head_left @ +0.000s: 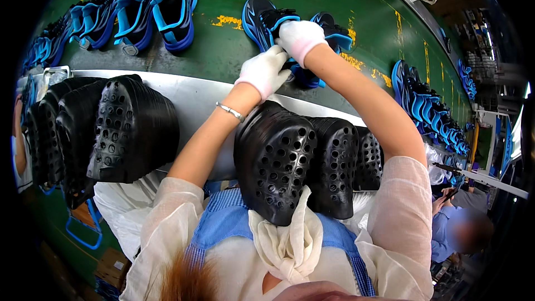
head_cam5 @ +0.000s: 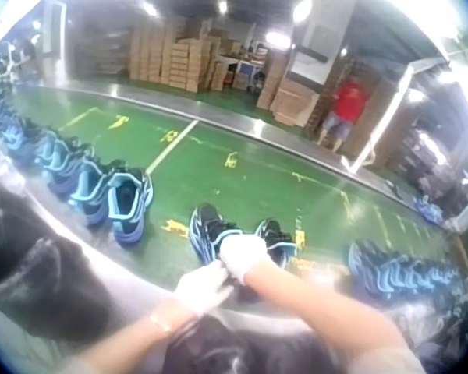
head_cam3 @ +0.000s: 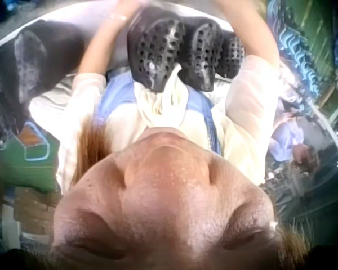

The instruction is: The person picks up a black perforated shoe component and places it onto a blue and black shoe on an assembly line, using both hands to press and fit the pieces together. The person repeats this process for several shoes moving along the conveyor belt.

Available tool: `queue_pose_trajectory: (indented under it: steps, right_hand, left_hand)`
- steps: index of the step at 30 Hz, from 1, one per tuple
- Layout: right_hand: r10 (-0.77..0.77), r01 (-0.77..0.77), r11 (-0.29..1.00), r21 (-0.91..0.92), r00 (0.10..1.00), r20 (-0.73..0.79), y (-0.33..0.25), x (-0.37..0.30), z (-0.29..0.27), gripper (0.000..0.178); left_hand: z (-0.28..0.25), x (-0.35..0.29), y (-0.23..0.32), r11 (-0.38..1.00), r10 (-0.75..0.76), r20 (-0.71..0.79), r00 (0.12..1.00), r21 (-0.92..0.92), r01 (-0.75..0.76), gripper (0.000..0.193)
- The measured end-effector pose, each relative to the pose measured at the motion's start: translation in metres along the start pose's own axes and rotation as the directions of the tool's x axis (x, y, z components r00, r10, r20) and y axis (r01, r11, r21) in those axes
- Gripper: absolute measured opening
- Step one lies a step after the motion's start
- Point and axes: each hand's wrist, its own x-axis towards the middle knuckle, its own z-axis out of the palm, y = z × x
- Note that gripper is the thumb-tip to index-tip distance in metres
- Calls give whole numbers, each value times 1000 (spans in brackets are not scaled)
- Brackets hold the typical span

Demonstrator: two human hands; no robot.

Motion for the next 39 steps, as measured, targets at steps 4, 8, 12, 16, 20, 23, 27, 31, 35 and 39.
queue_pose_trajectory:
  steps: [4, 8, 12, 16, 20, 23, 27, 31, 35, 39]
  right_hand:
    - [-15, 3, 993, 122, 995, 95, 0, 21, -10, 22]
    - [-40, 28, 993, 111, 994, 106, 2, 33, -1, 23]
    - [-24, 26, 994, 102, 999, -23, 9, 43, 16, 23]
    - [-14, 15, 993, 114, 1000, -8, 9, 42, 12, 23]
    - [-28, 27, 999, 27, 998, 51, -3, 25, -4, 22]
    - [-72, 73, 997, -27, 997, 36, -5, 19, -8, 22]
    - [-52, 52, 998, -20, 999, 1, 2, 28, -3, 24]
    - [-62, 63, 991, 117, 998, -13, 10, 25, 4, 27]
    - [-135, 175, 951, 254, 976, -168, 37, -37, -12, 27]
    - [-10, 129, 944, 304, 932, -362, 93, -144, -34, 25]
  left_hand:
    - [-2, 26, -5, 996, -54, 200, 978, 75, 40, 37]
    - [4, 44, -9, 989, -142, 359, 922, 22, 144, 33]
    - [1, 52, 0, 986, -169, 363, 916, 54, 160, 30]
    - [-4, 54, 4, 978, -209, 405, 890, 66, 199, 31]
    - [-10, 45, 7, 973, -233, 403, 885, 90, 214, 40]
    - [5, 43, -6, 987, -159, 305, 939, 83, 140, 38]
    - [-13, 50, 14, 970, -242, 409, 880, 108, 217, 40]
    - [-5, 43, 9, 972, -235, 330, 914, 67, 226, 36]
    - [6, 43, 1, 976, -214, 282, 935, 30, 215, 33]
    - [-7, 36, -1, 954, -235, 315, 920, -106, 280, 36]
